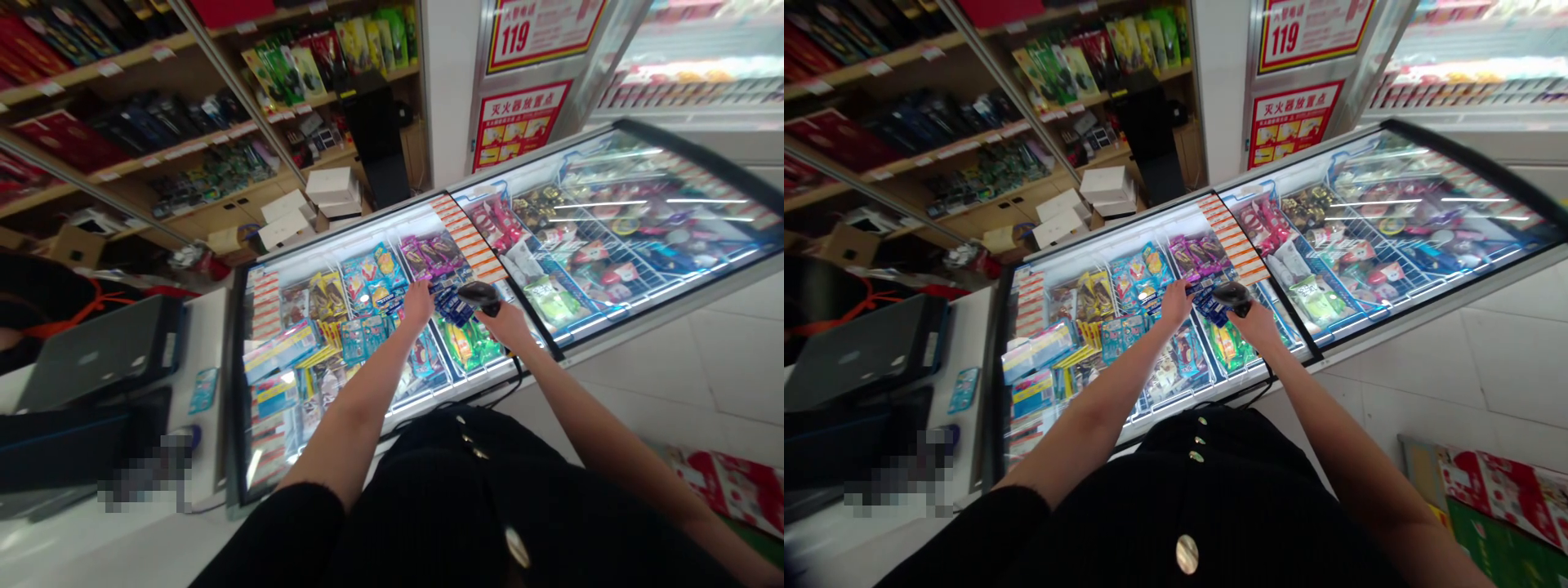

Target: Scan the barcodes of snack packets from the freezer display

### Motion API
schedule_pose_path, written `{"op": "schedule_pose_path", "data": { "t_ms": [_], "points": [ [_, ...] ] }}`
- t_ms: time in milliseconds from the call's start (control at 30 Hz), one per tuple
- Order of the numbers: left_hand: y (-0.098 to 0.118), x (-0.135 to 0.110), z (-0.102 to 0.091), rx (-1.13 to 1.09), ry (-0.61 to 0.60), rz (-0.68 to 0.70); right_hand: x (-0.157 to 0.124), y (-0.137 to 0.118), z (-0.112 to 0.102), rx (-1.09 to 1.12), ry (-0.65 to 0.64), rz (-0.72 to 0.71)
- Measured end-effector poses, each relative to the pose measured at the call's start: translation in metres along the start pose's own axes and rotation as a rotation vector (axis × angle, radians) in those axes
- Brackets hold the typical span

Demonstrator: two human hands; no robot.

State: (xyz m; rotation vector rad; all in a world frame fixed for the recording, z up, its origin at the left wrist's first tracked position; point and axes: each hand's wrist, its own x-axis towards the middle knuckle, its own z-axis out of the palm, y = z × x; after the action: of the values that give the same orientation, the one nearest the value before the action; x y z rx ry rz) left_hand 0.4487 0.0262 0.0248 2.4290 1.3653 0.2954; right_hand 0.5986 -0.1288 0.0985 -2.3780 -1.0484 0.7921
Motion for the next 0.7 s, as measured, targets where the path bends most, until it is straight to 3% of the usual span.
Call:
{"op": "schedule_pose_path", "data": {
  "t_ms": [200,700],
  "points": [
    [-0.016,-0.012,-0.005,0.022,0.054,0.004,-0.003,-0.015,0.005,-0.036,-0.038,-0.001],
    [-0.052,-0.038,-0.019,0.080,0.020,-0.068,-0.015,-0.042,0.029,-0.096,-0.045,-0.096]
  ]
}}
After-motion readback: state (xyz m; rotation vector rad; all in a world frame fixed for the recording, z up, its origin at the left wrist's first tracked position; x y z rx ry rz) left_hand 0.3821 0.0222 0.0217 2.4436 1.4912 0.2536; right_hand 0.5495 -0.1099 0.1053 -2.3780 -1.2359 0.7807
